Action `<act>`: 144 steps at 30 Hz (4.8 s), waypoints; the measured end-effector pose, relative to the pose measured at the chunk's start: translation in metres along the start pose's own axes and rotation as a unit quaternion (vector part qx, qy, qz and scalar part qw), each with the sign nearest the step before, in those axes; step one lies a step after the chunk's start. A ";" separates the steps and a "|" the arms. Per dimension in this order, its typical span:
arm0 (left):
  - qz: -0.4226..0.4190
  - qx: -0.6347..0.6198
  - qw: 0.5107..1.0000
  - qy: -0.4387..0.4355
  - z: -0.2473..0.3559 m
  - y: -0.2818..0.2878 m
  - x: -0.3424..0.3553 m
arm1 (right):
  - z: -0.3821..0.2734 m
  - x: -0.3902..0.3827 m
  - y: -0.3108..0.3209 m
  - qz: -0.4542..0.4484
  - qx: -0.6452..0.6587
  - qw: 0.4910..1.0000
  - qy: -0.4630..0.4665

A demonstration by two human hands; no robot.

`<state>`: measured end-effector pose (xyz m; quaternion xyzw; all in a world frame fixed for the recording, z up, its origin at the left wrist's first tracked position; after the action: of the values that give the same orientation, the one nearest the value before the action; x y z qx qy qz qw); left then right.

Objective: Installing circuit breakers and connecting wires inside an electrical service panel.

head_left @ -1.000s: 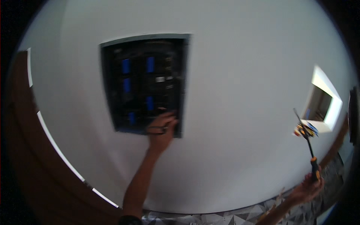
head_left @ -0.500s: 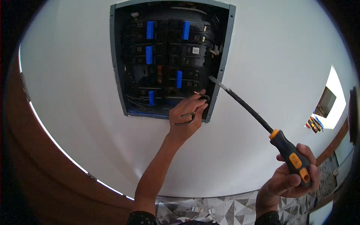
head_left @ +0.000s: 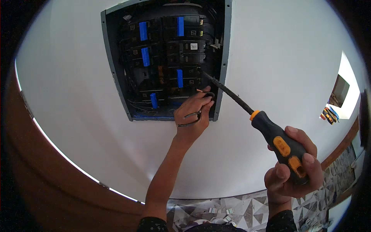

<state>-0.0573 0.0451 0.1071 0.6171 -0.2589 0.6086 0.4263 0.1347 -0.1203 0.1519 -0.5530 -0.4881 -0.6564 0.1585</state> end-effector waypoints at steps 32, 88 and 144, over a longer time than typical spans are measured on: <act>-0.003 -0.046 0.998 0.031 -0.011 -0.004 -0.005 | -0.088 0.051 -0.030 -0.111 -0.281 0.923 0.240; -0.046 0.064 0.996 0.039 -0.001 -0.004 0.000 | -0.064 0.006 -0.032 -0.105 -0.170 0.944 0.263; -0.013 -0.067 0.996 0.060 -0.016 -0.005 -0.008 | -0.094 0.049 -0.017 -0.081 -0.230 0.932 0.269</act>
<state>-0.0626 0.0599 0.0965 0.5528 -0.2645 0.6203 0.4895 0.0521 -0.1726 0.1952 -0.3357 -0.3056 -0.8855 0.0989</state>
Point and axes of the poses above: each hand's wrist, its own x-axis towards the middle knuckle, its own y-axis out of the back of the hand, z = x × y, the point moved 9 cm from there along x, towards the middle knuckle, and after that the axes turned 12 degrees about -z, right-handed, at the moved point
